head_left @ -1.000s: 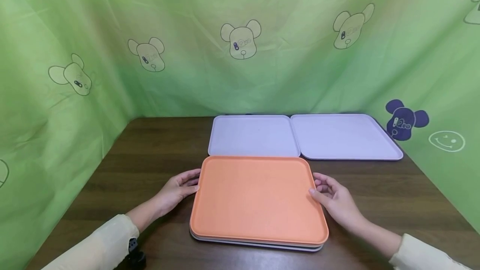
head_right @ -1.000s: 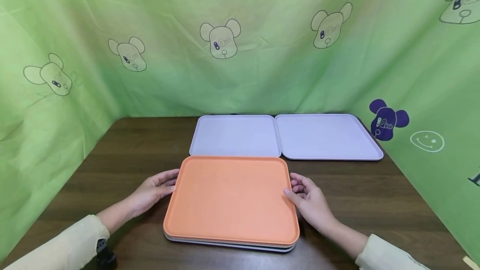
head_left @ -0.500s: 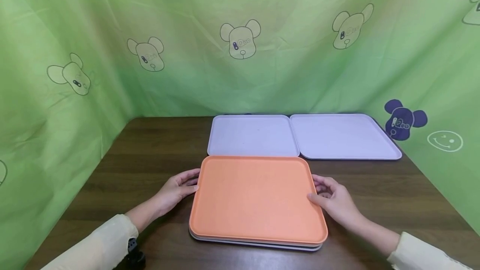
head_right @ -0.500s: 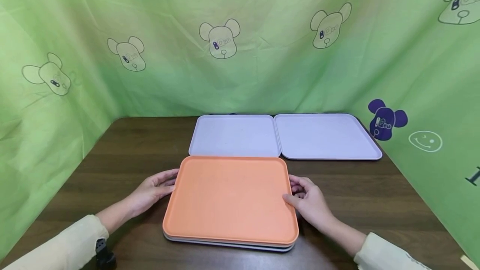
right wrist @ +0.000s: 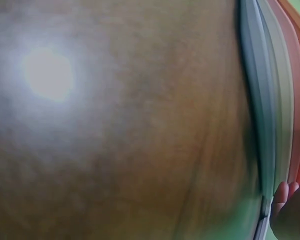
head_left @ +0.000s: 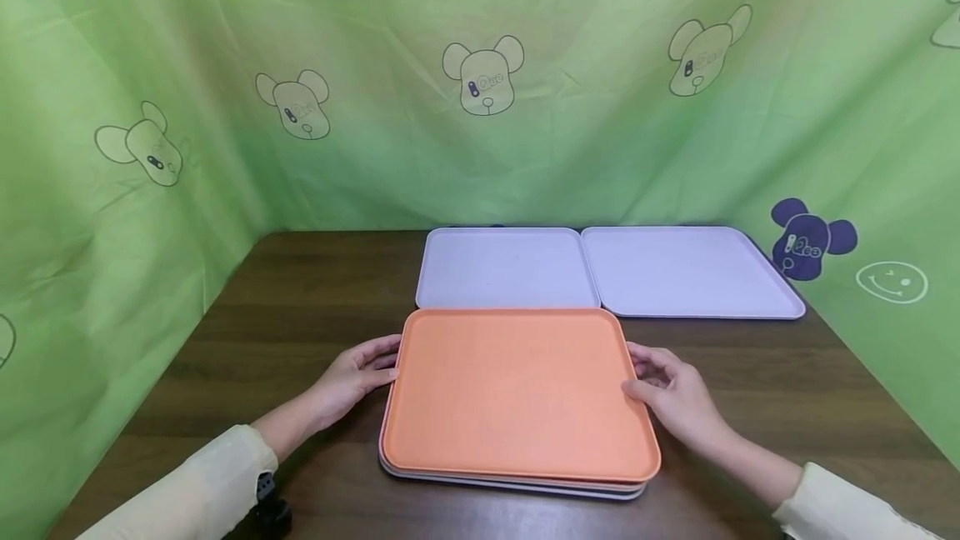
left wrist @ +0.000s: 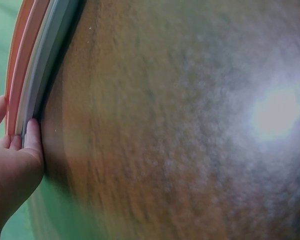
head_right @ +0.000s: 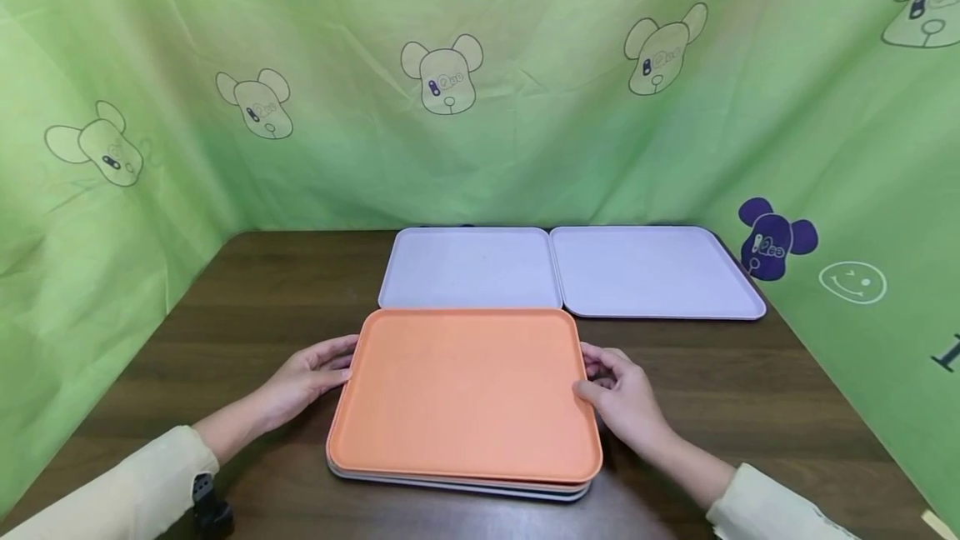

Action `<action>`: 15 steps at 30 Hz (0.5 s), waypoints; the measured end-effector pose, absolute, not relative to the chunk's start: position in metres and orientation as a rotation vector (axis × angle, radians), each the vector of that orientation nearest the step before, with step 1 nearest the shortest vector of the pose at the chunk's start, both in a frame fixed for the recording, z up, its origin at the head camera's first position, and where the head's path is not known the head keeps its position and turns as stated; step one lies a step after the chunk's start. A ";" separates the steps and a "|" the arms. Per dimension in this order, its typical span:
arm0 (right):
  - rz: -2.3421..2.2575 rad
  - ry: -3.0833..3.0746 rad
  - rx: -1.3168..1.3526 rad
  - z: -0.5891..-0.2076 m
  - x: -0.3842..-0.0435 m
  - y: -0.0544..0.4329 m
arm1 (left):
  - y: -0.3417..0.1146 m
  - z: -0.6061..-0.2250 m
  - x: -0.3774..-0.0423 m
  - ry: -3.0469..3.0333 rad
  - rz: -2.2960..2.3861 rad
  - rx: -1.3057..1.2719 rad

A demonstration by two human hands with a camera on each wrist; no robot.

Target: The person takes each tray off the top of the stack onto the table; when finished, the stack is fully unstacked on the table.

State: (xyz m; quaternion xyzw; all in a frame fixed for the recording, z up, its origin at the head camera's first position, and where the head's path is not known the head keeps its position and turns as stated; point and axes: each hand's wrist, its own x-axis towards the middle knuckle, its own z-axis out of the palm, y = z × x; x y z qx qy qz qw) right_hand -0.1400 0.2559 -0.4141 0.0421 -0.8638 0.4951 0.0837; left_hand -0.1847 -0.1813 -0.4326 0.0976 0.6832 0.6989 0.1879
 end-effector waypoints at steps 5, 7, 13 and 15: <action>1.571 -2.614 0.095 -0.408 -0.142 0.263 | -0.181 -0.434 -0.186 1.911 1.979 0.293; 1.596 -2.637 0.080 -0.405 -0.142 0.267 | -0.182 -0.434 -0.186 1.914 1.979 0.300; 1.615 -2.635 0.048 -0.400 -0.144 0.274 | -0.183 -0.435 -0.187 1.913 1.973 0.300; 1.598 -2.622 0.027 -0.399 -0.144 0.275 | -0.183 -0.434 -0.187 1.913 1.973 0.293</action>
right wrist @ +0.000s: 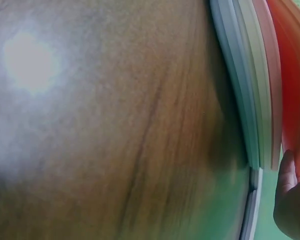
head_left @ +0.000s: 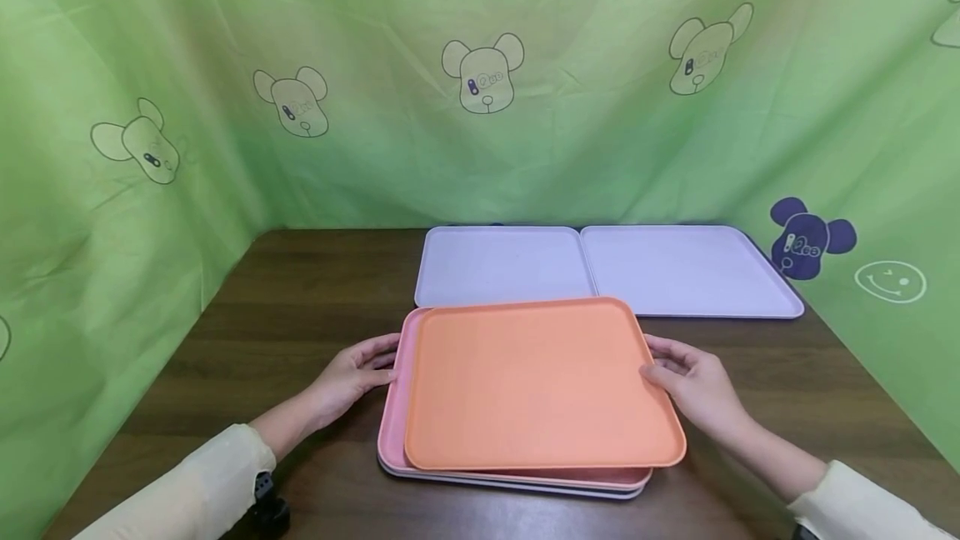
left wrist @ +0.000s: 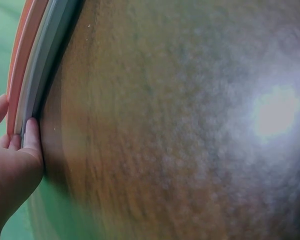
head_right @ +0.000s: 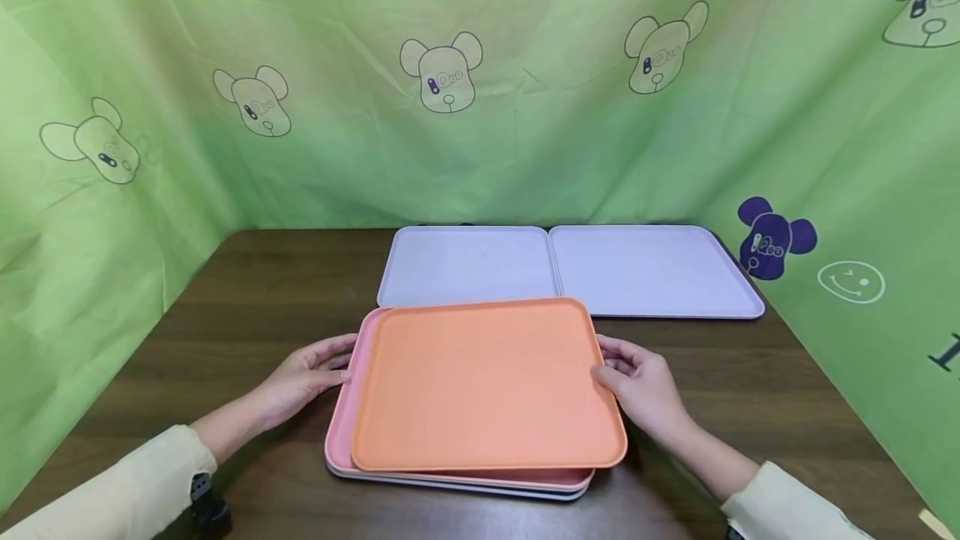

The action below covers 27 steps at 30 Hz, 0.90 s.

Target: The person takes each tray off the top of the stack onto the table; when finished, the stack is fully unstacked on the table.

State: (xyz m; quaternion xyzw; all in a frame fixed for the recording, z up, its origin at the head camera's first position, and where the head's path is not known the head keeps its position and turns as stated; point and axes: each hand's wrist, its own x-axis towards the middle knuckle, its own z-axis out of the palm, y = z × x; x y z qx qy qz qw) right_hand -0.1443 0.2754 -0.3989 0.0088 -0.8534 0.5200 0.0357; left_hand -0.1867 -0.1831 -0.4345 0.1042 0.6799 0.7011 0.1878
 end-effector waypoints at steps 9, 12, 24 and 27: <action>1.460 -2.582 -0.068 -0.396 -0.149 0.291 | -0.181 -0.433 -0.185 1.953 1.941 0.241; 1.381 -2.595 -0.068 -0.396 -0.151 0.297 | -0.181 -0.432 -0.185 1.971 1.930 0.232; 1.410 -2.539 -0.203 -0.399 -0.158 0.324 | -0.182 -0.431 -0.185 1.982 1.918 0.239; 1.447 -2.523 -0.208 -0.398 -0.158 0.328 | -0.181 -0.431 -0.185 1.983 1.918 0.236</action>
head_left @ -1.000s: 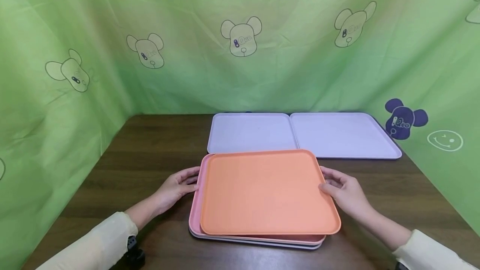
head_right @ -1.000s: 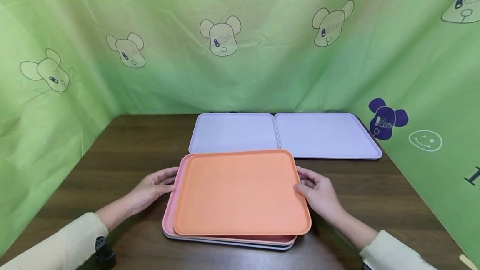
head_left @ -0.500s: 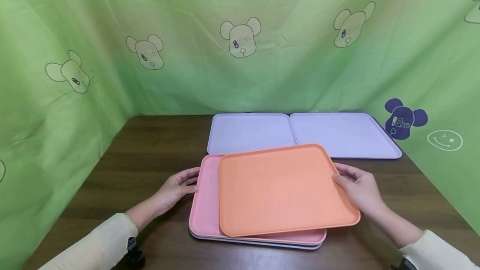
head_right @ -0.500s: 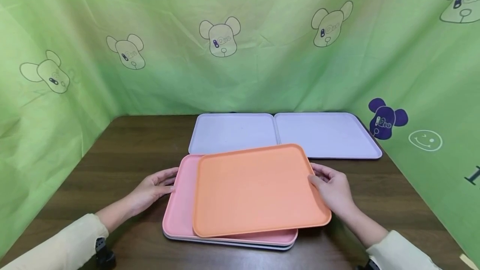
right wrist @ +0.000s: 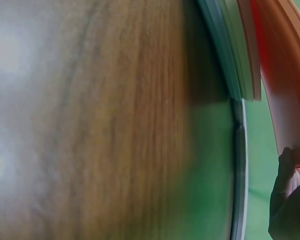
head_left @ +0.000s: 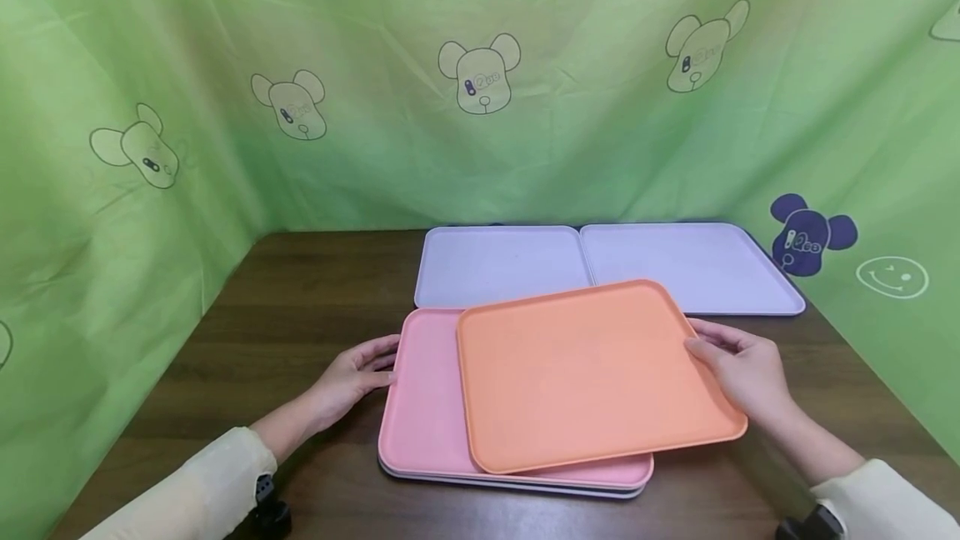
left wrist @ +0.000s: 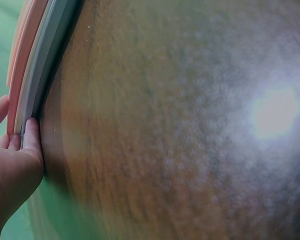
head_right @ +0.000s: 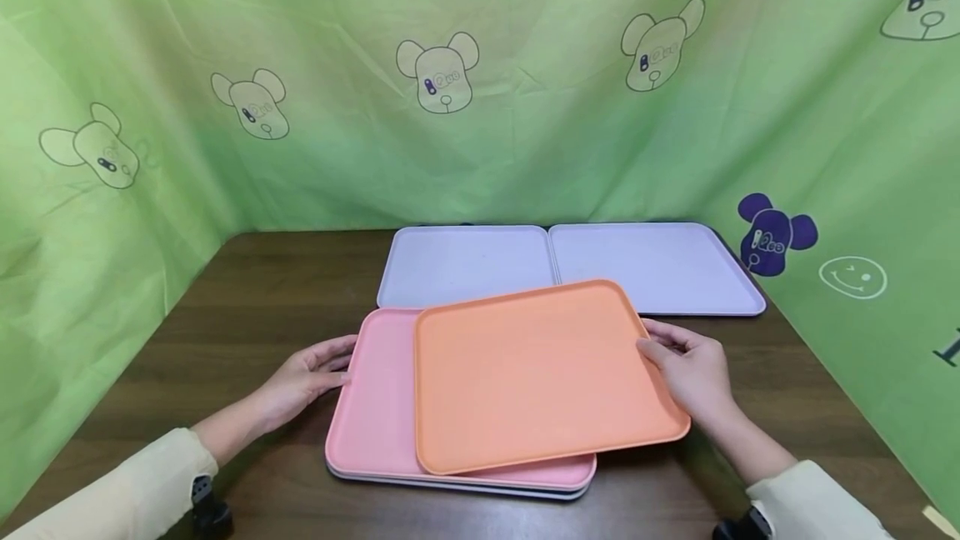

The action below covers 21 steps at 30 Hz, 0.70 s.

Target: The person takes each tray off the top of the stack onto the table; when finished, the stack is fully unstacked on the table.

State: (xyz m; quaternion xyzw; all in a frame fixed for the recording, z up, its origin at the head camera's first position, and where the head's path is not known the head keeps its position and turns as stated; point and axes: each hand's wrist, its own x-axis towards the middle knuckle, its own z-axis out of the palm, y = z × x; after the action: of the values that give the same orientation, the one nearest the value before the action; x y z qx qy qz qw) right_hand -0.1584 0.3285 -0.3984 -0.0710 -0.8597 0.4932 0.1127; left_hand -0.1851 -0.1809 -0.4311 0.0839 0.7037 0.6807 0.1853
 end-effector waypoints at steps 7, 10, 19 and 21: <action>1.370 -2.525 -0.173 -0.397 -0.159 0.333 | -0.182 -0.432 -0.186 1.980 1.918 0.238; 1.339 -2.543 -0.168 -0.397 -0.160 0.336 | -0.182 -0.432 -0.186 1.984 1.913 0.232; 1.417 -2.546 -0.292 -0.396 -0.159 0.351 | -0.181 -0.433 -0.187 1.989 1.913 0.224; 1.442 -2.540 -0.311 -0.395 -0.158 0.357 | -0.181 -0.432 -0.187 1.992 1.913 0.222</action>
State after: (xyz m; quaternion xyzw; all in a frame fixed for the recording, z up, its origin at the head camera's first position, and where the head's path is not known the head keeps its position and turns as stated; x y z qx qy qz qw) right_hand -0.1583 0.3567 -0.3954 -0.1055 -0.8603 0.4882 0.1020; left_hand -0.1873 -0.1808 -0.4324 0.0789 0.7067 0.6785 0.1844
